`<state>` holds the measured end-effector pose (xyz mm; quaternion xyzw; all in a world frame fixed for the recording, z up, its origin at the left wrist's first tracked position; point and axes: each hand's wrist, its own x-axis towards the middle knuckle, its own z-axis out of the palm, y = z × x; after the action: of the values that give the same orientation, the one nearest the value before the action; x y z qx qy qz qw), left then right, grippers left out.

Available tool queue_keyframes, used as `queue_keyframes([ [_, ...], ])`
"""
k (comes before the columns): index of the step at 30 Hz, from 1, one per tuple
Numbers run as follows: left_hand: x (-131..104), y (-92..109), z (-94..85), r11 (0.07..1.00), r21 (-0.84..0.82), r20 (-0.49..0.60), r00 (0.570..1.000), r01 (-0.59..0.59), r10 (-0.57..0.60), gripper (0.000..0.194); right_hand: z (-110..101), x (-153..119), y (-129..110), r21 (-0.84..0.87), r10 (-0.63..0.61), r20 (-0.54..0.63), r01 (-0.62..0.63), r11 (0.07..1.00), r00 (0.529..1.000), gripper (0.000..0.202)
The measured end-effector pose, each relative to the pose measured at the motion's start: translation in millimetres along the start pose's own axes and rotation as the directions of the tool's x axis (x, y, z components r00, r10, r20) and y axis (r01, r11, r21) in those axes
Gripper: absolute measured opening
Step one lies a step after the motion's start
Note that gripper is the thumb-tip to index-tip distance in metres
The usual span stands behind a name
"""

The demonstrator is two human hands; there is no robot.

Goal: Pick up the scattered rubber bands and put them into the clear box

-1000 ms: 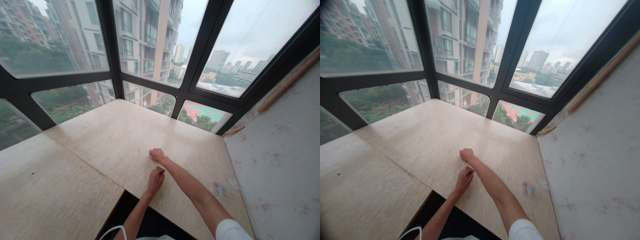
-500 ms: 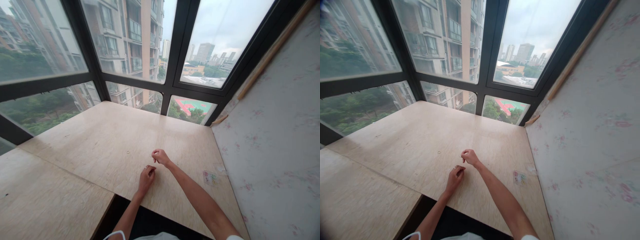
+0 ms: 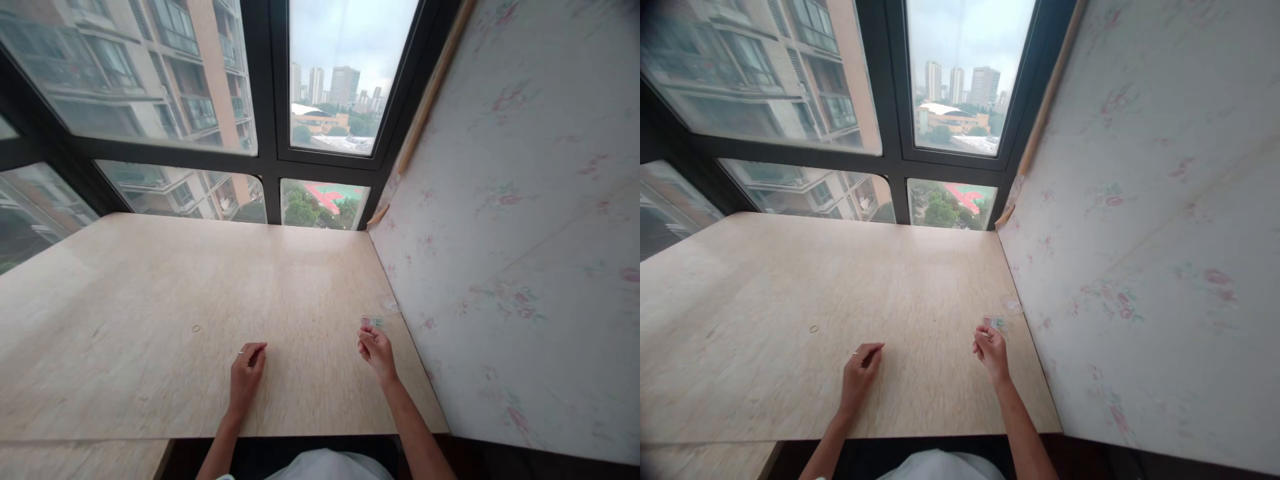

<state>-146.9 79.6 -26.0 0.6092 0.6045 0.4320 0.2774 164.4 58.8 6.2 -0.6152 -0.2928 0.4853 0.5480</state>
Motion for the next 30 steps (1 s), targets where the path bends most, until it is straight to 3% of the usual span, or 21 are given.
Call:
queue_keyframes([
  [4, 1.0, 1.0, 0.2, 1.0, 0.02, -0.011, 1.0, 0.006, -0.006, 0.025, -41.6, -12.5, 4.1, -0.018, -0.037, -0.146, 0.035, 0.999, 0.989, 0.049],
  [8, 2.8, -1.8, 1.2, 1.0, 0.019, -0.028, 0.999, 0.017, -0.016, 0.025, -60.6, -11.3, 6.9, -0.082, -0.081, -0.227, 0.064, 0.995, 0.971, 0.048],
  [18, 8.9, -7.4, 6.0, 0.998, 0.051, -0.052, 0.998, 0.028, -0.025, 0.024, -61.6, 13.0, 3.9, -0.329, -0.228, -0.325, 0.116, 0.937, 0.918, 0.038],
  [24, 9.8, -3.4, 5.4, 0.998, 0.039, -0.046, 0.998, 0.049, -0.047, 0.025, -56.3, -11.8, 18.8, -0.378, -0.267, -0.319, 0.136, 0.916, 0.909, 0.038],
  [30, 8.5, -2.7, 0.4, 0.982, -0.089, -0.072, 0.982, 0.169, -0.176, 0.027, -56.6, -31.3, 41.9, -0.488, -0.328, -0.201, 0.196, 0.851, 0.923, 0.036],
])
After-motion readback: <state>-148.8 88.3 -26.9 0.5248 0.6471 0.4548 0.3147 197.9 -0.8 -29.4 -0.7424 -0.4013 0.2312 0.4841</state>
